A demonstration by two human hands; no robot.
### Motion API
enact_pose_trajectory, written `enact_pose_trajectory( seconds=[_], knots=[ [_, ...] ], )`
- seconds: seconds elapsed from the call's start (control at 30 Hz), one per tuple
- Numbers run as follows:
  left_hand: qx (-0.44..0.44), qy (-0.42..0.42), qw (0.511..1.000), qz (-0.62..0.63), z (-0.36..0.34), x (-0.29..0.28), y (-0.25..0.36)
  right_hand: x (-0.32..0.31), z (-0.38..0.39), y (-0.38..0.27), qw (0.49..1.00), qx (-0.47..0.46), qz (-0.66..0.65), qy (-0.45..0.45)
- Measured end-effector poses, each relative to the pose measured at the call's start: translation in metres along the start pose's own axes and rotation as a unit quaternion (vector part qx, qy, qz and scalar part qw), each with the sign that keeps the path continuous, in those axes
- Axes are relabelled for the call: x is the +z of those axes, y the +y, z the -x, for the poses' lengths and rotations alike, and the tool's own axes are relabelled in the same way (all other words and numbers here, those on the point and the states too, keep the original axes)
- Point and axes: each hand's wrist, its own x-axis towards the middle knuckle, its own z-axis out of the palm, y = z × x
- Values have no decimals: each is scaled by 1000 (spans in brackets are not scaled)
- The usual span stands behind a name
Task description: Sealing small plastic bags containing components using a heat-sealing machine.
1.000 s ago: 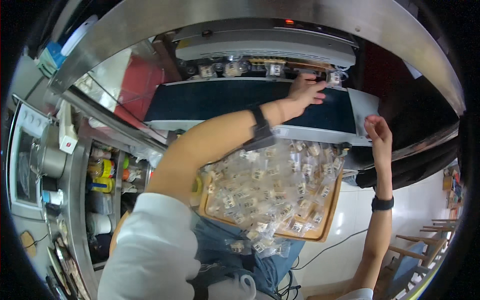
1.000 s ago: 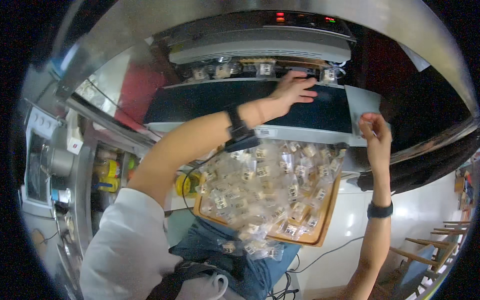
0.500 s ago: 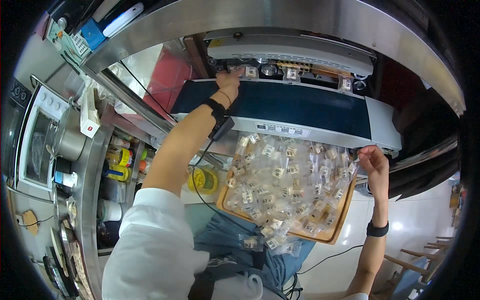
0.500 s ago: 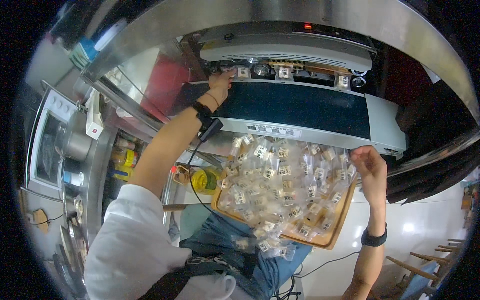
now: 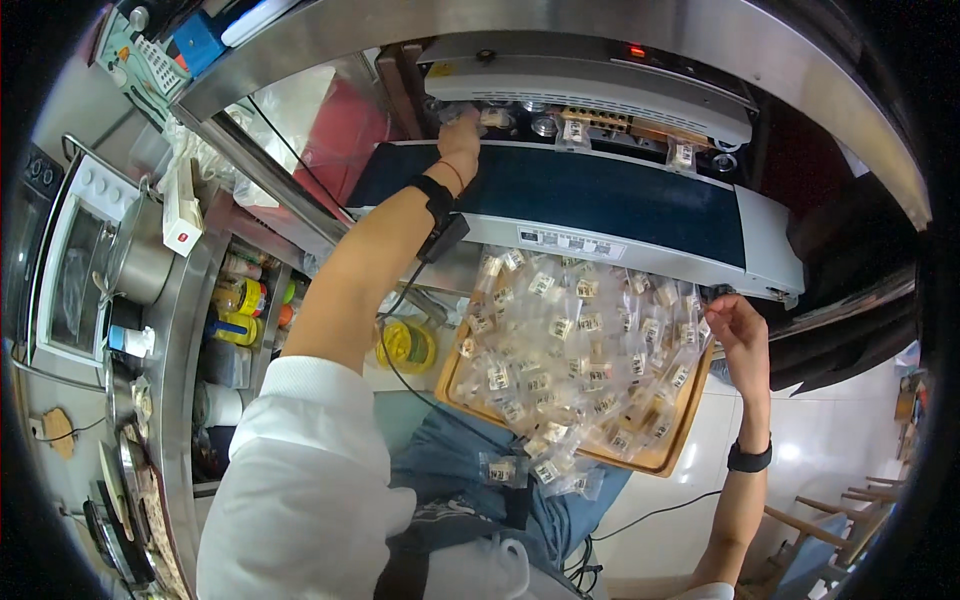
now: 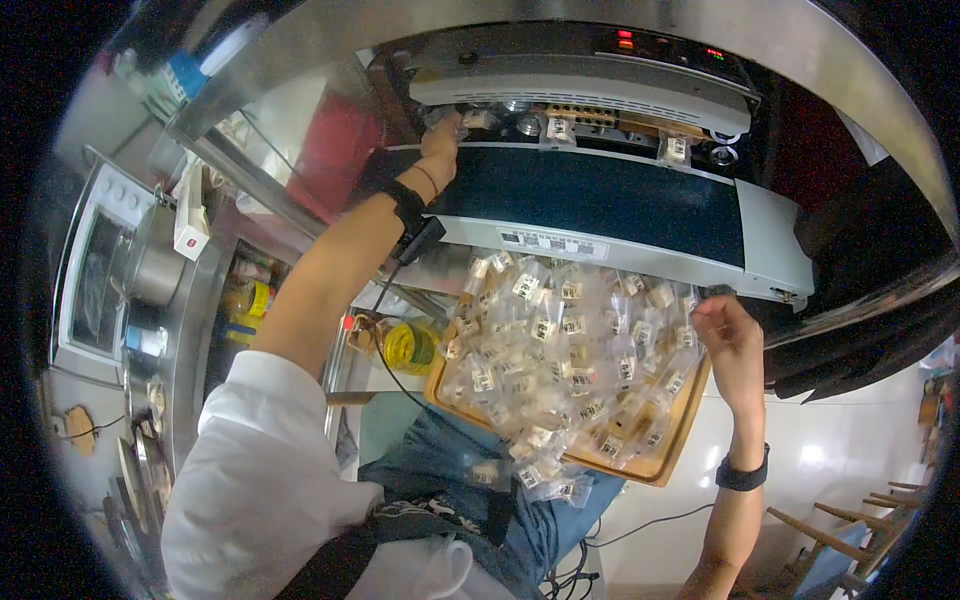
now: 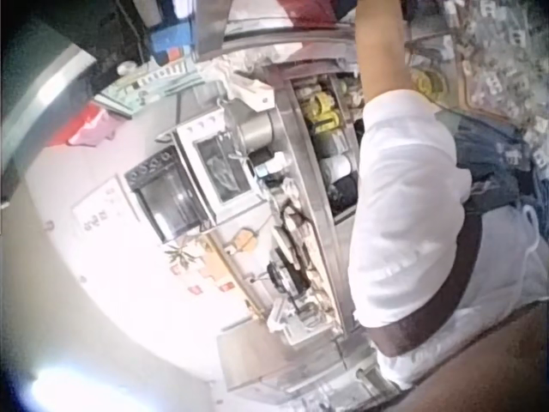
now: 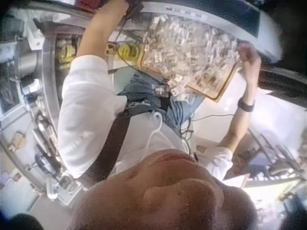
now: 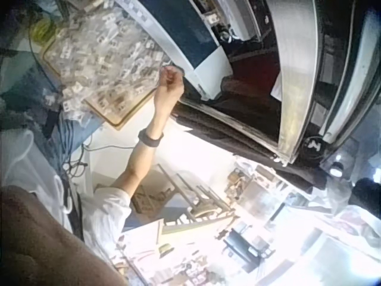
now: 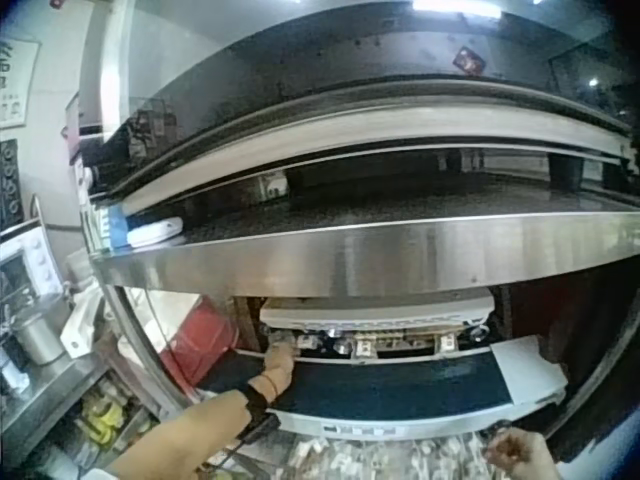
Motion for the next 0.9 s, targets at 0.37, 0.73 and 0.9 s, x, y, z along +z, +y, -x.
enact_pose_trajectory(
  seconds=[0.37,0.73,0.9],
  knots=[
    [-149,-238,911,303,-12,-22,-7,1,5,6,1000,10,26,0],
    [-156,-268,920,240,13,-60,8,18,8,-7,999,6,36,-35],
    [93,-625,775,-28,160,-75,47,61,-5,-29,942,44,-326,-67]
  ],
)
